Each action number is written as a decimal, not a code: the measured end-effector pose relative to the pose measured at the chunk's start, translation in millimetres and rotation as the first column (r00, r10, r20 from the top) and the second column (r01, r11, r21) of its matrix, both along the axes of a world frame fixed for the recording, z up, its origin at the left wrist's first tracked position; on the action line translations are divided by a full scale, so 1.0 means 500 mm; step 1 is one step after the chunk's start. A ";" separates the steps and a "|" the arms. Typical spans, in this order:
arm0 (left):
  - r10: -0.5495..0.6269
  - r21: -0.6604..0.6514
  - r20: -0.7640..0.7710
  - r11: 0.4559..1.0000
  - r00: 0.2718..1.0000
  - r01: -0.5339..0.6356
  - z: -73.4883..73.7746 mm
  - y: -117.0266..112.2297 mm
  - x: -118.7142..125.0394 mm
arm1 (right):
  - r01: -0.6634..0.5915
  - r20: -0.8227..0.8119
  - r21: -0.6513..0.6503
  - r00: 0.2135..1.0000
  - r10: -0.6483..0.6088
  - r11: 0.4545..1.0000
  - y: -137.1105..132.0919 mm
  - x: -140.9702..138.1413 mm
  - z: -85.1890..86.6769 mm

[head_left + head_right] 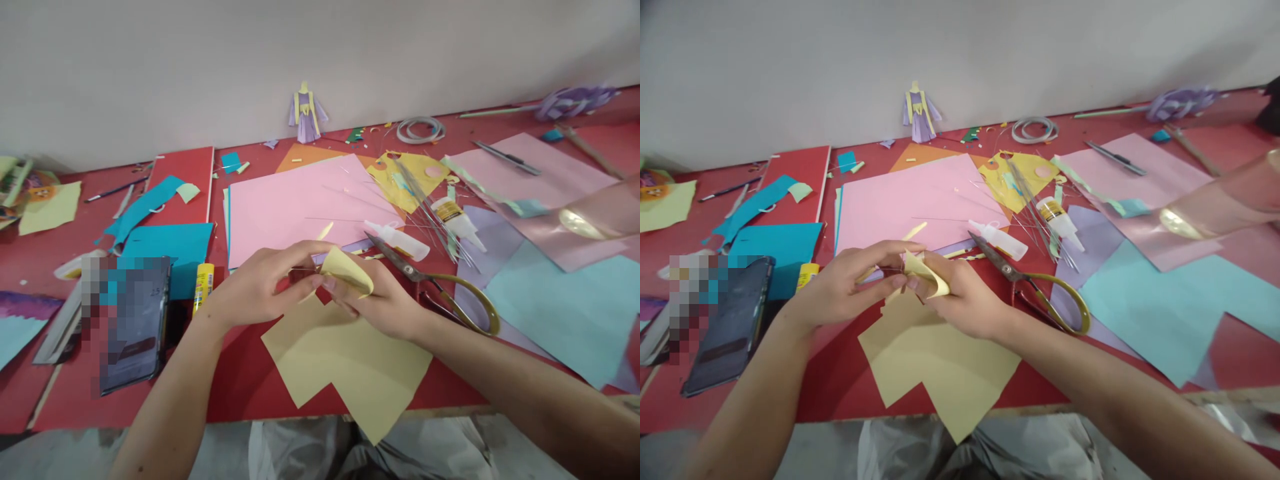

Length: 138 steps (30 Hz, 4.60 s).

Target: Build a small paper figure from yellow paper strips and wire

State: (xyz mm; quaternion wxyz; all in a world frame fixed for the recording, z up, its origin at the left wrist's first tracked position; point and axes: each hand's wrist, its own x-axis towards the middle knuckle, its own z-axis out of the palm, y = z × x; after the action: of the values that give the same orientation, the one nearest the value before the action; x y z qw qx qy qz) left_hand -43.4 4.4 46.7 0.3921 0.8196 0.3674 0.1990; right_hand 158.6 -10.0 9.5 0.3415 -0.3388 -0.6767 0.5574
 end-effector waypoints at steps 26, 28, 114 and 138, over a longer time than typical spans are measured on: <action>-0.015 0.246 -0.082 0.969 0.997 0.035 -0.014 0.004 0.002 | 0.013 -0.040 -0.456 0.999 -0.035 0.890 0.019 -0.006 0.009; -0.020 0.247 -0.094 0.968 0.995 0.043 -0.016 0.004 0.001 | 0.000 -0.030 -0.469 0.999 -0.016 0.883 0.020 -0.005 0.010; 0.059 0.400 -0.491 0.902 0.869 0.164 -0.035 0.007 0.017 | 0.006 0.385 -0.193 0.920 0.070 0.981 0.015 -0.002 0.007; 0.109 0.477 -0.555 0.854 0.824 0.208 -0.035 0.006 0.021 | 0.004 0.387 -0.106 0.921 0.038 0.994 0.014 -0.002 0.001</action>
State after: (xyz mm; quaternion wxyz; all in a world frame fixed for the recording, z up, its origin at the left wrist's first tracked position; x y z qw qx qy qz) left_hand -33.1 7.3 29.1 0.0360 0.9252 0.3767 0.0287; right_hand 157.5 -2.8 10.2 0.1775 -0.4542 -0.7038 0.5166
